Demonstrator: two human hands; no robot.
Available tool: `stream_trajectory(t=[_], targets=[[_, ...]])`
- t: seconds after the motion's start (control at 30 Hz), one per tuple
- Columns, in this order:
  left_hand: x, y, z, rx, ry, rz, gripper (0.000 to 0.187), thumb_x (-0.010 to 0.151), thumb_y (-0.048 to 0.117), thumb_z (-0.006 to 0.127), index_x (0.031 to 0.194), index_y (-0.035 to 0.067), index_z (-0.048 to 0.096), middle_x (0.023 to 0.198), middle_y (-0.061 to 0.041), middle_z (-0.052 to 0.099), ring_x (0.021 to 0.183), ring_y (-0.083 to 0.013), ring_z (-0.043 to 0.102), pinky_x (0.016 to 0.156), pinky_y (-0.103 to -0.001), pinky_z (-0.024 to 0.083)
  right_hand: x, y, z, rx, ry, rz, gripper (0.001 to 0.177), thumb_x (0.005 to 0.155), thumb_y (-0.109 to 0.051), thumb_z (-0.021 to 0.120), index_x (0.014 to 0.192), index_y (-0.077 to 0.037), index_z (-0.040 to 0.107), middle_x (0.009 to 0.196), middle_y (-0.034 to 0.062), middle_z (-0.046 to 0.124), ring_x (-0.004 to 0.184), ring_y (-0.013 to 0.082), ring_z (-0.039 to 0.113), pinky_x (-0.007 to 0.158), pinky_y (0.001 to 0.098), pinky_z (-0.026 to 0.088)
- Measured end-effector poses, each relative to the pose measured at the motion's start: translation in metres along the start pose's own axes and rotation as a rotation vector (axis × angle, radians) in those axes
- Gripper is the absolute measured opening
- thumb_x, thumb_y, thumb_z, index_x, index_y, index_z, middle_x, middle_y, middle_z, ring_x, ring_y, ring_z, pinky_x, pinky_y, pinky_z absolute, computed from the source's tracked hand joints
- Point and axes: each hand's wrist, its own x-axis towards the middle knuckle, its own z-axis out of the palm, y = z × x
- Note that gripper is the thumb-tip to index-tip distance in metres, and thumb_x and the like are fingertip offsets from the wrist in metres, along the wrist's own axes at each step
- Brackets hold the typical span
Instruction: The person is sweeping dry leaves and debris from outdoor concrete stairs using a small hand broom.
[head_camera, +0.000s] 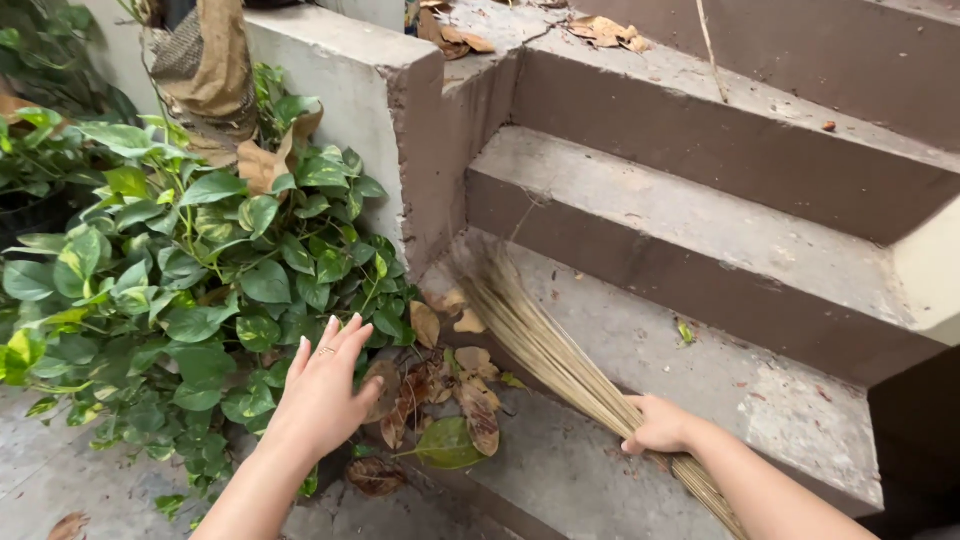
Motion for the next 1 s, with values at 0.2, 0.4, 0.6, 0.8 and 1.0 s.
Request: stream_trajectory(t=[0.2,0.4,0.6,0.8,1.0], targets=[[0.005,-0.007,0.005,-0.011,-0.002,0.015,0.077,0.090,0.032,0.066,0.158,0.019,0.034,0.166,0.002,0.023,0.156,-0.0163,0.010,0.127,-0.042,0.007,-0.010,0.043,-0.011,-0.174,-0.061,-0.137,0.071,0.074,-0.009,0.083,0.140,-0.021,0.060,0.116,0.0051,0.079,0.107,0.0173,0.073,0.098,0.0350,0.057],[0.017,-0.004,0.002,-0.047,0.026,0.068,0.078,0.089,0.030,0.068,0.159,0.018,0.034,0.165,0.000,0.025,0.156,-0.0184,0.012,0.127,-0.044,0.008,-0.090,0.031,-0.062,-0.028,-0.057,0.075,0.078,0.081,-0.013,0.081,0.150,-0.029,0.049,0.109,0.0098,0.075,0.077,0.0199,0.069,0.065,0.0364,0.061],[0.026,-0.002,-0.002,-0.060,0.080,0.114,0.076,0.089,0.029,0.068,0.157,0.017,0.037,0.164,0.000,0.029,0.156,-0.0194,0.014,0.126,-0.045,0.010,-0.101,0.082,-0.119,0.070,0.073,0.075,0.082,0.083,-0.013,0.086,0.152,-0.030,0.045,0.090,0.0111,0.075,0.060,0.0191,0.066,0.057,0.0370,0.058],[0.030,0.005,-0.006,-0.061,0.096,0.137,0.076,0.088,0.029,0.069,0.156,0.015,0.037,0.164,-0.002,0.030,0.156,-0.0200,0.014,0.126,-0.045,0.010,-0.064,0.059,-0.119,0.148,0.195,-0.057,0.078,0.081,-0.016,0.086,0.150,-0.025,0.052,0.082,0.0107,0.070,0.057,0.0183,0.062,0.053,0.0368,0.055],[0.026,0.027,-0.013,-0.037,0.067,0.117,0.075,0.090,0.028,0.067,0.157,0.016,0.035,0.164,-0.003,0.028,0.155,-0.0203,0.013,0.126,-0.045,0.008,0.053,0.023,-0.068,0.174,0.188,-0.191,0.051,0.086,-0.019,0.082,0.132,-0.011,0.062,0.092,0.0078,0.072,0.064,0.0168,0.068,0.052,0.0360,0.060]])
